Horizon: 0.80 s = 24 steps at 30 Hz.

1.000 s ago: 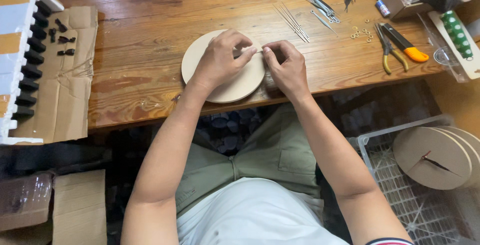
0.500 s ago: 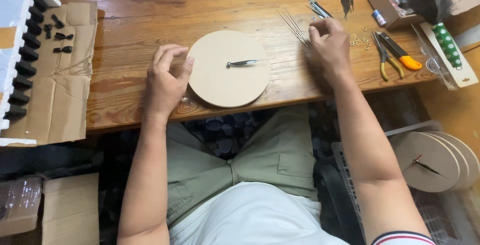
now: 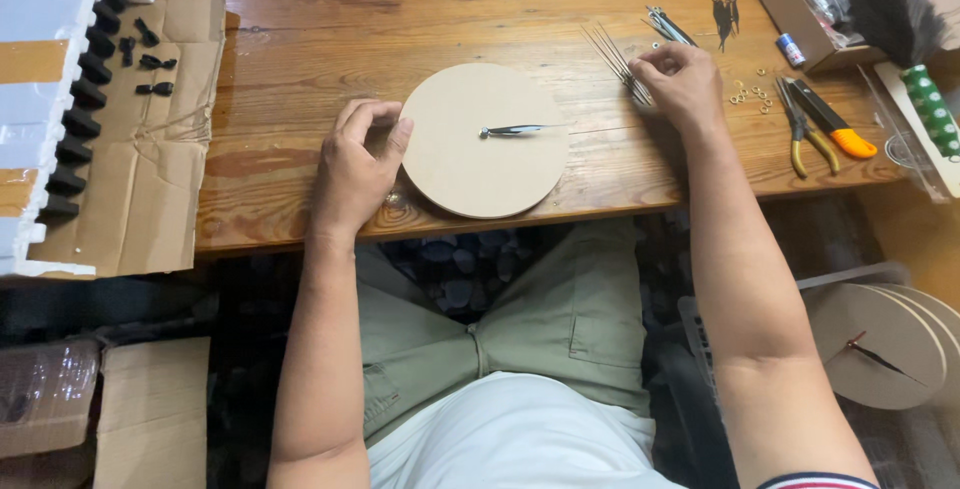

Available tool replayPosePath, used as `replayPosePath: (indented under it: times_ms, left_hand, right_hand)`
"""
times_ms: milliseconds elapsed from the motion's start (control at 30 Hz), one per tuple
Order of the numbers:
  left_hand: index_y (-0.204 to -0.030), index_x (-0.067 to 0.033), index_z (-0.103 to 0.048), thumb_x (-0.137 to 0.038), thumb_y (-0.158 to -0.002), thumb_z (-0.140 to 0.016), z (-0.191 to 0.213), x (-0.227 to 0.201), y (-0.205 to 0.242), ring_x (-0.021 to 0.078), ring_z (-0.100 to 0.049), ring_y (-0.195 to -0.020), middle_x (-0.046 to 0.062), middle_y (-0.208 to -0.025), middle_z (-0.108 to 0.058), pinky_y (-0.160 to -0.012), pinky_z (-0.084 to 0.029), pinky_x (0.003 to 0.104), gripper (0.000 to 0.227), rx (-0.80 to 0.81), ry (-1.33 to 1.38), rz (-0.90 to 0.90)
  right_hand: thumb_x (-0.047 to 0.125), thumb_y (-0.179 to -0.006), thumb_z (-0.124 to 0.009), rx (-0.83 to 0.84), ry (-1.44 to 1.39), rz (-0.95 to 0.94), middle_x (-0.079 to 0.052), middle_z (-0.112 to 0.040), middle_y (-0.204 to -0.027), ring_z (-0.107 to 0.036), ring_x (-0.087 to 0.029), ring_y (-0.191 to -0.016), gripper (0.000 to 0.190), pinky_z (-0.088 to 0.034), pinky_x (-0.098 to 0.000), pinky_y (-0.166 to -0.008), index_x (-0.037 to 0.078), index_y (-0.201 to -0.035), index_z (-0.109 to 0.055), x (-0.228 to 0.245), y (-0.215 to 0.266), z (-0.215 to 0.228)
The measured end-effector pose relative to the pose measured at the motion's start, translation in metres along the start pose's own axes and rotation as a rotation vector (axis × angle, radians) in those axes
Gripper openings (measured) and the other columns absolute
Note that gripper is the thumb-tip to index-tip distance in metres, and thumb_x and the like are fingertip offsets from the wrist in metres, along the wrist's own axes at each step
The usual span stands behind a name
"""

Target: The person assembles a clock by attaching the hands to a round wooden face using a small metal tool. They then use a magnet to test the movement of the hands and a feather duster to clean the surface before placing the finished clock into a white plastic crate.

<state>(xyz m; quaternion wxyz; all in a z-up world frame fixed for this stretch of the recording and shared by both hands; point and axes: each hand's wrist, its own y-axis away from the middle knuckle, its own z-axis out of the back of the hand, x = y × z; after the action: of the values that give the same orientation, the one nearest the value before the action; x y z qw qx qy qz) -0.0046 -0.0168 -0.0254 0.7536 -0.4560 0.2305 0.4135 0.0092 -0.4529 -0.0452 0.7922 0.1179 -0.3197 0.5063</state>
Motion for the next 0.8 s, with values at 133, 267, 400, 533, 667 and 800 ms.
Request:
replayPosePath:
  times_ms: [133, 267, 400, 533, 667, 800]
  left_hand:
    - [-0.107, -0.0031, -0.068, -0.020, -0.103, -0.065, -0.001, 0.002, 0.001, 0.0233, -0.065, -0.102, 0.010, -0.108, -0.066, -0.095, -0.052, 0.035, 0.018, -0.001, 0.001, -0.038]
    - [-0.107, -0.0029, -0.069, -0.021, -0.104, -0.065, -0.002, 0.002, 0.000, 0.0233, -0.065, -0.102, 0.010, -0.108, -0.066, -0.094, -0.052, 0.036, 0.019, 0.000, -0.004, -0.046]
    - [-0.108, -0.0031, -0.069, -0.023, -0.104, -0.065, 0.000, -0.002, -0.001, 0.0228, -0.065, -0.103, 0.009, -0.109, -0.067, -0.095, -0.052, 0.035, 0.021, 0.012, -0.001, -0.021]
    - [-0.108, -0.0028, -0.069, -0.021, -0.104, -0.065, -0.001, 0.000, -0.001, 0.0234, -0.065, -0.103, 0.010, -0.109, -0.067, -0.095, -0.051, 0.036, 0.019, 0.002, -0.006, -0.038]
    - [-0.109, -0.0029, -0.069, -0.020, -0.104, -0.066, -0.001, 0.002, -0.001, 0.0234, -0.065, -0.100, 0.010, -0.109, -0.066, -0.094, -0.052, 0.036, 0.018, -0.021, -0.008, -0.052]
    - [-0.112, -0.0048, -0.071, -0.023, -0.103, -0.071, 0.000, 0.002, 0.000, 0.0313, -0.072, -0.102, 0.012, -0.105, -0.068, -0.093, -0.055, 0.044, 0.020, -0.063, 0.041, -0.003]
  right_hand:
    - [0.037, -0.092, -0.083, 0.013, -0.036, 0.000, 0.008, -0.070, -0.087, -0.059, -0.006, -0.083, 0.012, -0.047, -0.0248, -0.072, 0.026, -0.096, -0.078, -0.006, 0.000, -0.003]
    - [0.037, -0.093, -0.080, -0.016, -0.056, 0.085, 0.005, -0.077, -0.095, -0.069, -0.009, -0.093, 0.017, -0.050, -0.0273, -0.084, 0.020, -0.093, -0.078, -0.019, -0.005, -0.008]
    - [0.040, -0.094, -0.077, -0.034, -0.029, 0.047, 0.005, -0.077, -0.093, -0.070, -0.011, -0.094, 0.019, -0.050, -0.0308, -0.085, 0.021, -0.092, -0.077, -0.027, -0.012, -0.012]
    - [0.030, -0.097, -0.077, -0.056, -0.149, 0.062, 0.004, -0.078, -0.091, -0.071, -0.007, -0.091, 0.015, -0.053, -0.0264, -0.085, 0.016, -0.092, -0.079, -0.022, -0.005, -0.007]
    - [0.025, -0.102, -0.076, -0.095, -0.538, 0.096, 0.003, -0.073, -0.091, -0.064, -0.003, -0.084, 0.013, -0.052, -0.0186, -0.078, 0.013, -0.097, -0.075, -0.011, 0.007, 0.000]
    - [0.011, -0.105, -0.069, -0.037, -1.157, -0.052, 0.001, -0.050, -0.069, -0.048, -0.006, -0.065, 0.015, -0.041, -0.0145, -0.062, 0.009, -0.090, -0.064, 0.024, 0.035, 0.001]
